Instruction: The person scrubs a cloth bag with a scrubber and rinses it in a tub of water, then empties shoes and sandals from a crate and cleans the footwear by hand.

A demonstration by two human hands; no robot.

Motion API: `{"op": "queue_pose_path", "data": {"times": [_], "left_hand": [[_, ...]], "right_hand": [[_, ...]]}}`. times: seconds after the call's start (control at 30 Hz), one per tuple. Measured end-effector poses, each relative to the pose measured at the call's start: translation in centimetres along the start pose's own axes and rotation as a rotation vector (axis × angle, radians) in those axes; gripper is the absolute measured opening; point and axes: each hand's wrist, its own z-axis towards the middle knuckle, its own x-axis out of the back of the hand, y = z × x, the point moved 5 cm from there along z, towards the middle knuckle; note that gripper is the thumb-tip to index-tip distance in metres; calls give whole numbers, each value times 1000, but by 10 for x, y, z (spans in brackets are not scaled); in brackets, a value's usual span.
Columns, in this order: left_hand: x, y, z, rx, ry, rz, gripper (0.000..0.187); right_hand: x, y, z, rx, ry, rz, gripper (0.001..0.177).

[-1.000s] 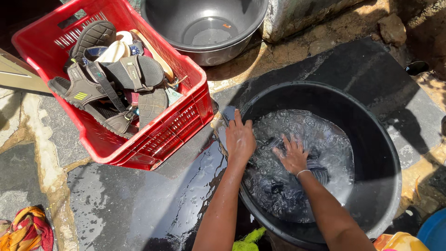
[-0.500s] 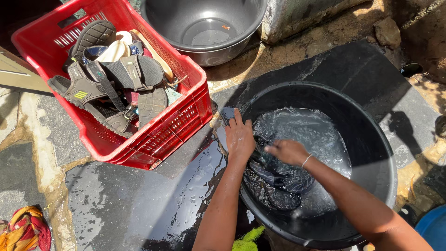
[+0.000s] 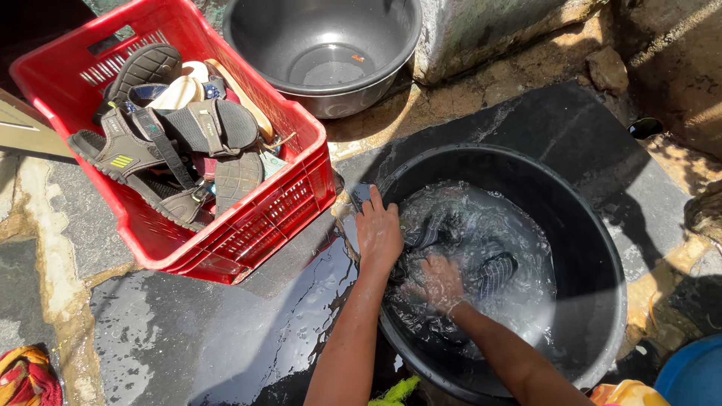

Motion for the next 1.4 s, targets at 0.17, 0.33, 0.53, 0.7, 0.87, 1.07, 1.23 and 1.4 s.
{"op": "queue_pose_path", "data": {"times": [0.17,0.33,0.53,0.7,0.87,1.07,1.23,1.4], "left_hand": [[-4,-3,0,-1,5,-28,40],[2,-6,0,53,57,-192,32],[-1,-11,2,81,79,-262,44],[-5,-15,2,77,181,-317,44],[-5,-14,-3,56,240,-334,41],[2,-10,-4,45,202,-290,42],[5,-4,-4,15,151,-192,41],[11,-2,-2,14,162,-243,34]], "right_hand": [[16,-5,12,281,333,167,69],[5,9,33,332,65,274,70],[110,40,29,129,-91,735,59],[201,73,-10,102,122,944,59],[202,78,-9,89,246,1045,36],[86,36,12,26,-277,283,111],[31,-1,0,-121,-347,62,124],[-18,7,9,-133,-22,167,110]]}}
